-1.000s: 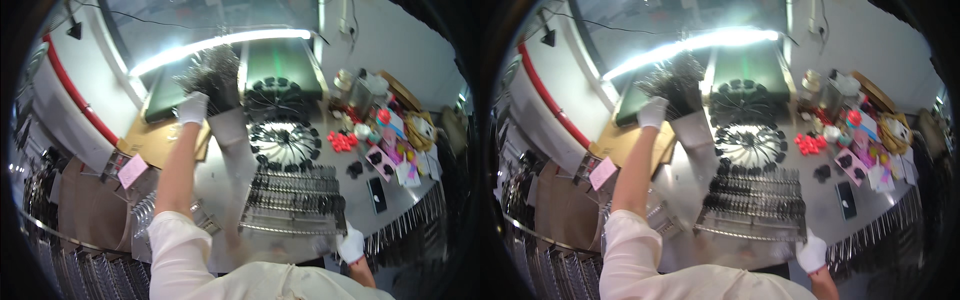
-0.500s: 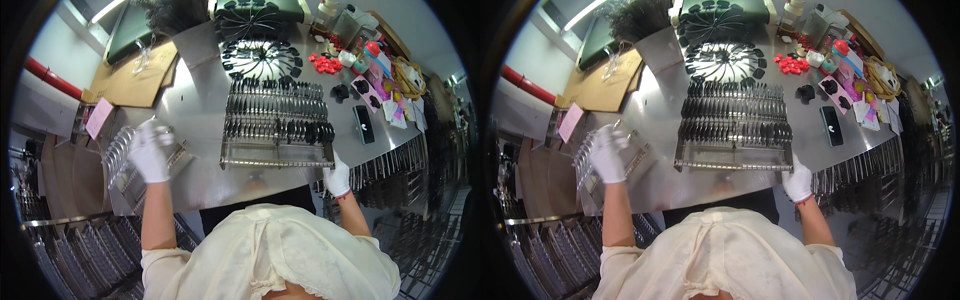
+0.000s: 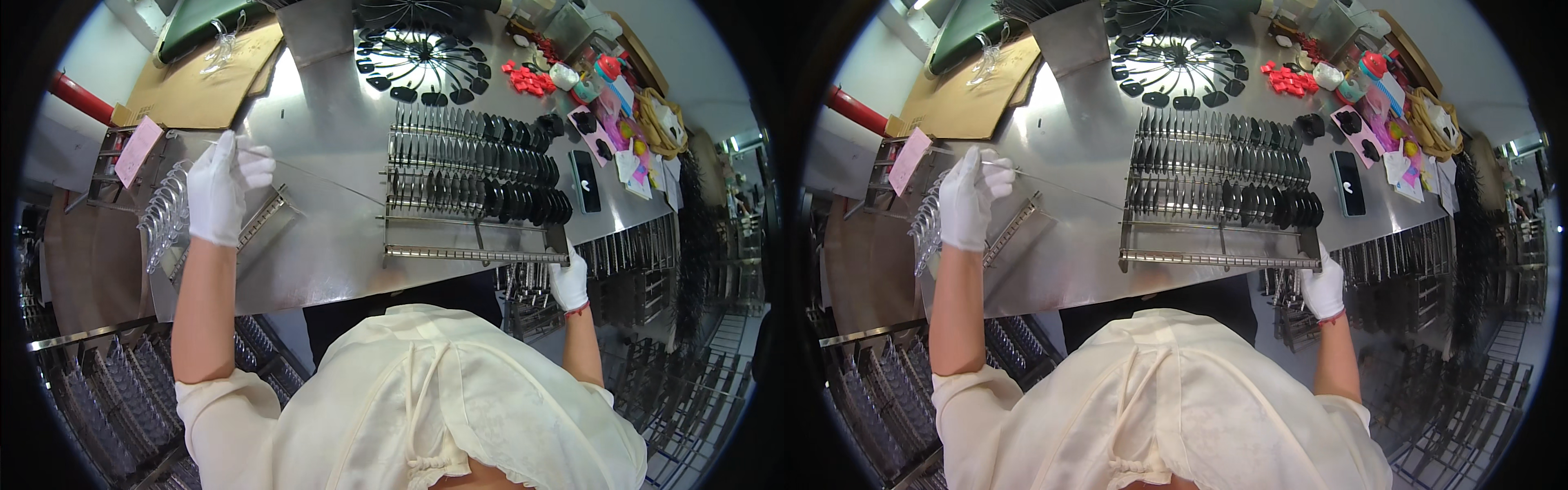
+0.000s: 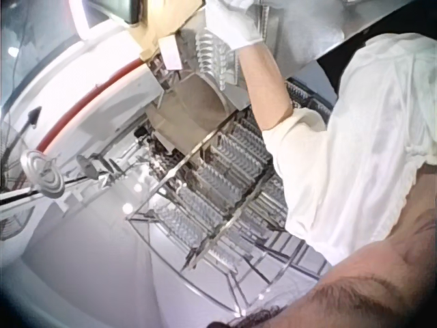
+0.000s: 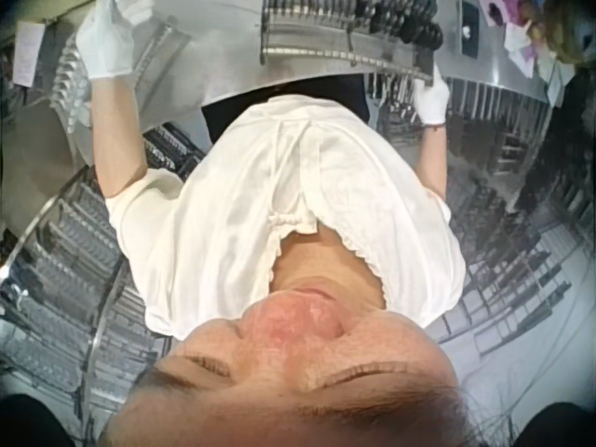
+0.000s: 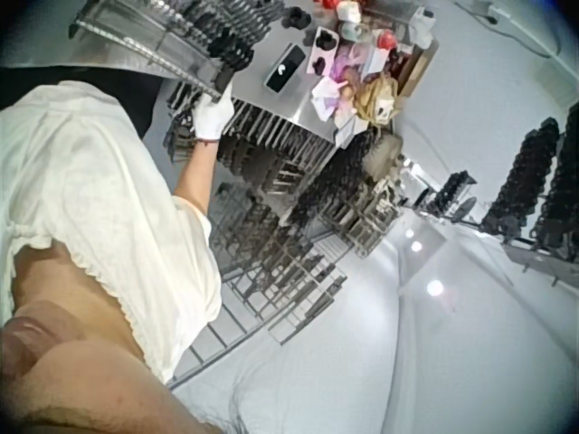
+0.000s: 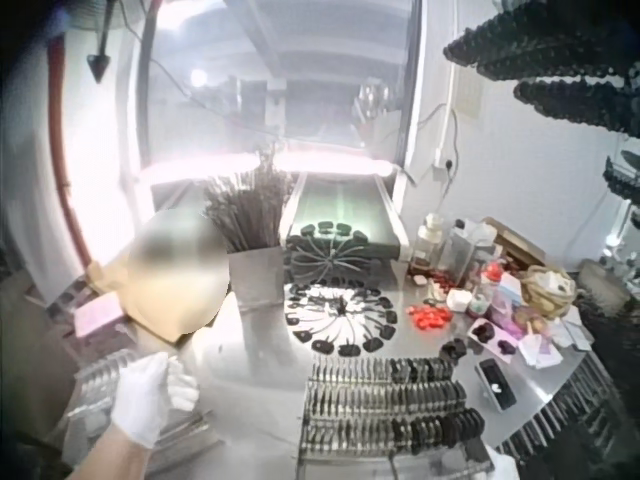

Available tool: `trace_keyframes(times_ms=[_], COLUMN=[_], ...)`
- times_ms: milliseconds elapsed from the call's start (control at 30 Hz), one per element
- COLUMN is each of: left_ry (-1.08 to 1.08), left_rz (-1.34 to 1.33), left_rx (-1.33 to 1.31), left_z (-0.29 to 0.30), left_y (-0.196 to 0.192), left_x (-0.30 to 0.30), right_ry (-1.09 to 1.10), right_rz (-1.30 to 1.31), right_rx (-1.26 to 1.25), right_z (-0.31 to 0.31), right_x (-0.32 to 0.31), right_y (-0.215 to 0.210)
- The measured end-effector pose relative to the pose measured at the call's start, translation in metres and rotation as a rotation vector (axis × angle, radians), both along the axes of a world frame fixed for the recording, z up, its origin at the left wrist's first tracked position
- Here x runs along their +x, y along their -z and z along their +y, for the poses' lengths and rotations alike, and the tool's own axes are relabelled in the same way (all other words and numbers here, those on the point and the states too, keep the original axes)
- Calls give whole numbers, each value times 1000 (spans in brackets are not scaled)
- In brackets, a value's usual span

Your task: The person assembles hair rollers by placing black plastic roller heads onto metal racks. They repeatedly pick up roller heads, align them on the rack, and then place the completed racks onto a larger metal shelving unit. The process is repetitive and involves handling multiple roller heads and racks.

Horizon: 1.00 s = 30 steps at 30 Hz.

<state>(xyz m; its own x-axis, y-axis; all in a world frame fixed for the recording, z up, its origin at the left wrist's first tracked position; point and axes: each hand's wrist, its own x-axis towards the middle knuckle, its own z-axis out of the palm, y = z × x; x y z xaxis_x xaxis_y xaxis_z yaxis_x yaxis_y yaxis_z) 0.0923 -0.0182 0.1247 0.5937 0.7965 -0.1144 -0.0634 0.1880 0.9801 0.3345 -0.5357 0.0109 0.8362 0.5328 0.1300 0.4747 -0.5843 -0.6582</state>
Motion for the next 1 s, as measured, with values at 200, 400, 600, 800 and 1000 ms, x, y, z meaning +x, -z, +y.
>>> trace_keyframes(times_ms=[200, 400, 600, 800, 1000], left_ry=[165, 86, 161, 119, 95], left_rz=[53, 93, 19, -84, -83], left_rx=[-314, -617, -672, -495, -550], left_z=[59, -14, -60, -54, -59], left_y=[65, 81, 104, 82, 92], left_x=[22, 1, 39, 35, 39], right_ry=[-9, -17, -9, 40, 25], right_rz=[66, 83, 152, 48, 21], right_rx=[-45, -95, -61, -66, -70], right_z=[-9, 7, 33, 40, 41], right_x=[8, 8, 12, 6, 4], right_y=[-29, -61, -73, -71, -71])
